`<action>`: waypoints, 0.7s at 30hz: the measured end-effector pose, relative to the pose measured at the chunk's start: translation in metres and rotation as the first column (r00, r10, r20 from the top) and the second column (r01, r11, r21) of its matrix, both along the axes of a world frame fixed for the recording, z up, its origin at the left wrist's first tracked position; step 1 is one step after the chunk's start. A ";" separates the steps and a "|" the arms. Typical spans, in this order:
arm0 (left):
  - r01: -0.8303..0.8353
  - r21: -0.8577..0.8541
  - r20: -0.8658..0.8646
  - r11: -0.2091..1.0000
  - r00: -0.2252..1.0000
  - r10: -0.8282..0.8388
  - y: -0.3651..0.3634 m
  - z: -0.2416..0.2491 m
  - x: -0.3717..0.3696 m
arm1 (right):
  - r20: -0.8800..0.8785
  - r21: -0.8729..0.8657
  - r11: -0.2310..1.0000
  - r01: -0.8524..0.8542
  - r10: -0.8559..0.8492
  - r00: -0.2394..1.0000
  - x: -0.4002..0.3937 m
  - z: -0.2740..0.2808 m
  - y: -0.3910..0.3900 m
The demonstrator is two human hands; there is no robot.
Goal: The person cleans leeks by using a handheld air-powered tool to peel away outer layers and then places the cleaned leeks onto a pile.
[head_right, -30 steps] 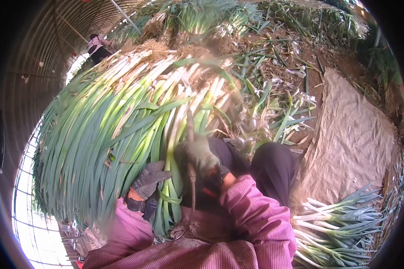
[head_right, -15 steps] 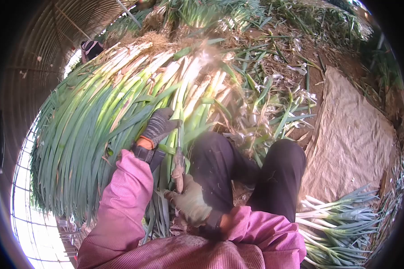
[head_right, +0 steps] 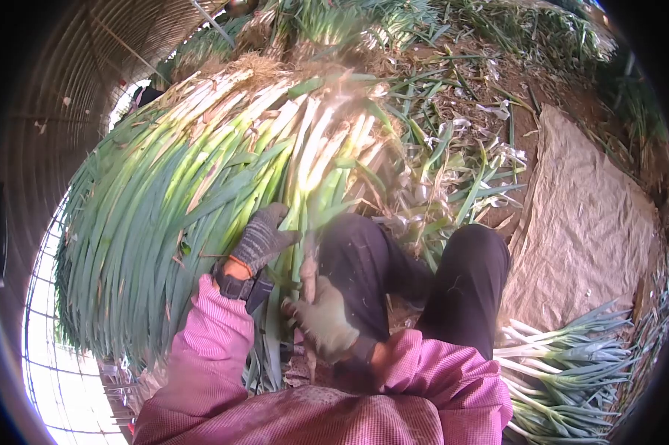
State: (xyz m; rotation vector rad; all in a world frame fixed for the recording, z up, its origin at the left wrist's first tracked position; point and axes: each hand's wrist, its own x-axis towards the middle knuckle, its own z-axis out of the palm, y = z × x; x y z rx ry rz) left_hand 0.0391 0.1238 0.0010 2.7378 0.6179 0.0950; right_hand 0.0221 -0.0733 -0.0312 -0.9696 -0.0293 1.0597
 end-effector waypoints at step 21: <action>-0.010 -0.047 0.057 0.999 0.998 0.013 -0.028 -0.012 -0.067 | 0.048 0.011 0.993 -0.120 0.119 0.992 0.040 0.004 0.012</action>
